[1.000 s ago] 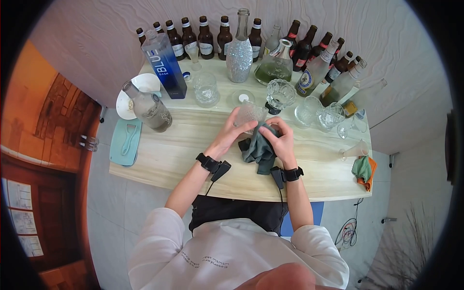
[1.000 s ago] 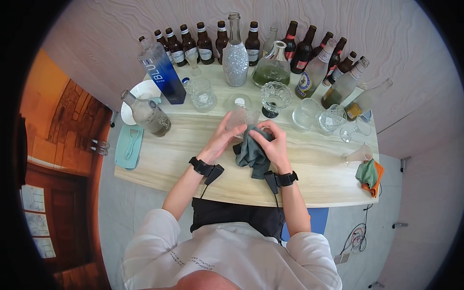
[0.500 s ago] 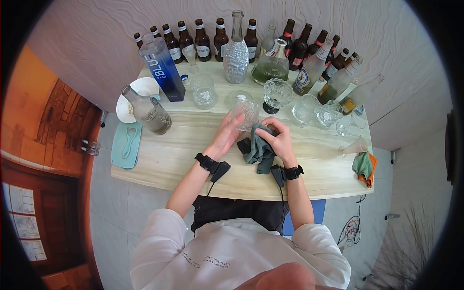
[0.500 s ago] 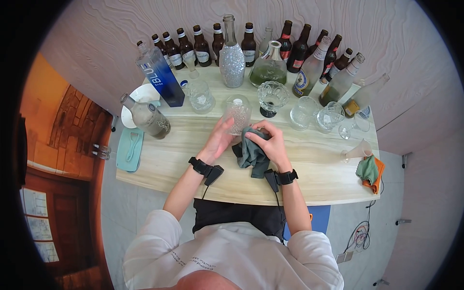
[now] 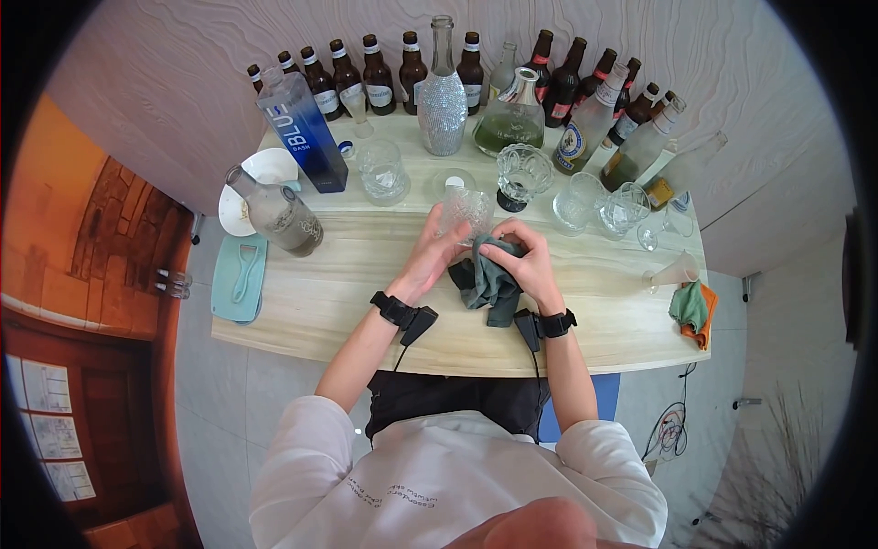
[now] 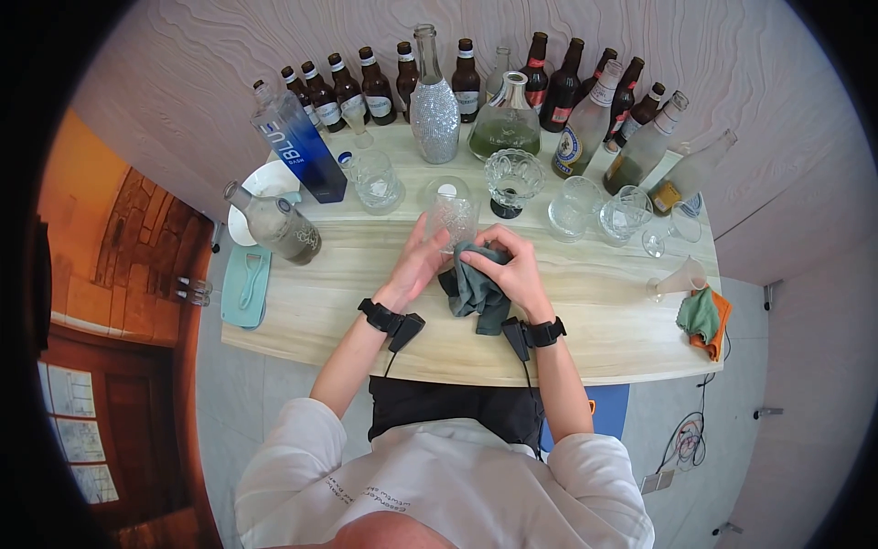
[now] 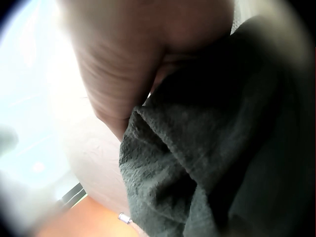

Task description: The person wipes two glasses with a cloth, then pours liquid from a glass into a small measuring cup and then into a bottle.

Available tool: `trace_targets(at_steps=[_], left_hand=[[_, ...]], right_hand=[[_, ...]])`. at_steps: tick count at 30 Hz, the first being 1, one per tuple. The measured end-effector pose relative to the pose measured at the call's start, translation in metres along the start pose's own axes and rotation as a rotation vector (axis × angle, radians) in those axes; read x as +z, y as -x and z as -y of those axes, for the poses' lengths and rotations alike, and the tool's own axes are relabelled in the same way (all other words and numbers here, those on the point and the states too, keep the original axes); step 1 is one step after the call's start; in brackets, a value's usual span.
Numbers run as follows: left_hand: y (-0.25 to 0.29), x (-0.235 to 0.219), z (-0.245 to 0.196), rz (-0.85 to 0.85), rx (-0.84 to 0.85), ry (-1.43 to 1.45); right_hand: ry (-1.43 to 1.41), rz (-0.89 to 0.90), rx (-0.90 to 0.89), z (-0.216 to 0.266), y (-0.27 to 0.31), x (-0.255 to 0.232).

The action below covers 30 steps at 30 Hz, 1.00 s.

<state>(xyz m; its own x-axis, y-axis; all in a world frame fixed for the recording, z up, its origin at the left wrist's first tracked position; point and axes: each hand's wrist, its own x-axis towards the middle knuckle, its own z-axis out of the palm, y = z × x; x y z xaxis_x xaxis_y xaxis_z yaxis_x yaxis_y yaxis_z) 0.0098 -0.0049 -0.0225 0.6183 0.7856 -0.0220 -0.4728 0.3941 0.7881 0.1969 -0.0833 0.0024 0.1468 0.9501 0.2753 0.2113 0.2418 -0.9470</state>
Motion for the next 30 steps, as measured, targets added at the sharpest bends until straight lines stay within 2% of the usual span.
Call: trace_targets(at_steps=[3, 6, 9, 12, 15, 18, 25, 28, 30], left_hand=[[0.001, -0.001, 0.000, -0.033, -0.045, -0.028], [0.005, 0.010, -0.007, -0.013, -0.078, -0.093], [0.004, 0.012, -0.006, 0.048, -0.078, -0.160], [0.004, 0.011, -0.005, 0.051, -0.085, -0.158], [0.002, 0.009, -0.006, 0.035, -0.069, -0.074], [-0.001, 0.002, -0.004, -0.006, -0.009, -0.023], [0.000, -0.002, -0.001, 0.042, -0.004, -0.010], [0.003, 0.005, -0.008, 0.012, -0.056, -0.008], [0.003, 0.005, -0.009, -0.002, -0.055, -0.062]], right_hand=[[0.060, 0.016, -0.096, -0.005, -0.001, -0.001], [-0.095, -0.120, 0.077, -0.002, 0.001, -0.002], [-0.286, -0.277, 0.051, -0.004, -0.002, -0.003], [-0.247, -0.319, -0.020, -0.009, -0.005, -0.002], [-0.238, -0.191, 0.101, 0.001, -0.001, -0.001], [-0.054, -0.041, 0.058, -0.011, 0.000, 0.000], [-0.046, -0.019, 0.077, -0.005, 0.001, -0.001], [0.023, -0.012, -0.001, -0.010, 0.001, -0.002], [-0.030, -0.077, 0.017, -0.009, 0.001, 0.000]])
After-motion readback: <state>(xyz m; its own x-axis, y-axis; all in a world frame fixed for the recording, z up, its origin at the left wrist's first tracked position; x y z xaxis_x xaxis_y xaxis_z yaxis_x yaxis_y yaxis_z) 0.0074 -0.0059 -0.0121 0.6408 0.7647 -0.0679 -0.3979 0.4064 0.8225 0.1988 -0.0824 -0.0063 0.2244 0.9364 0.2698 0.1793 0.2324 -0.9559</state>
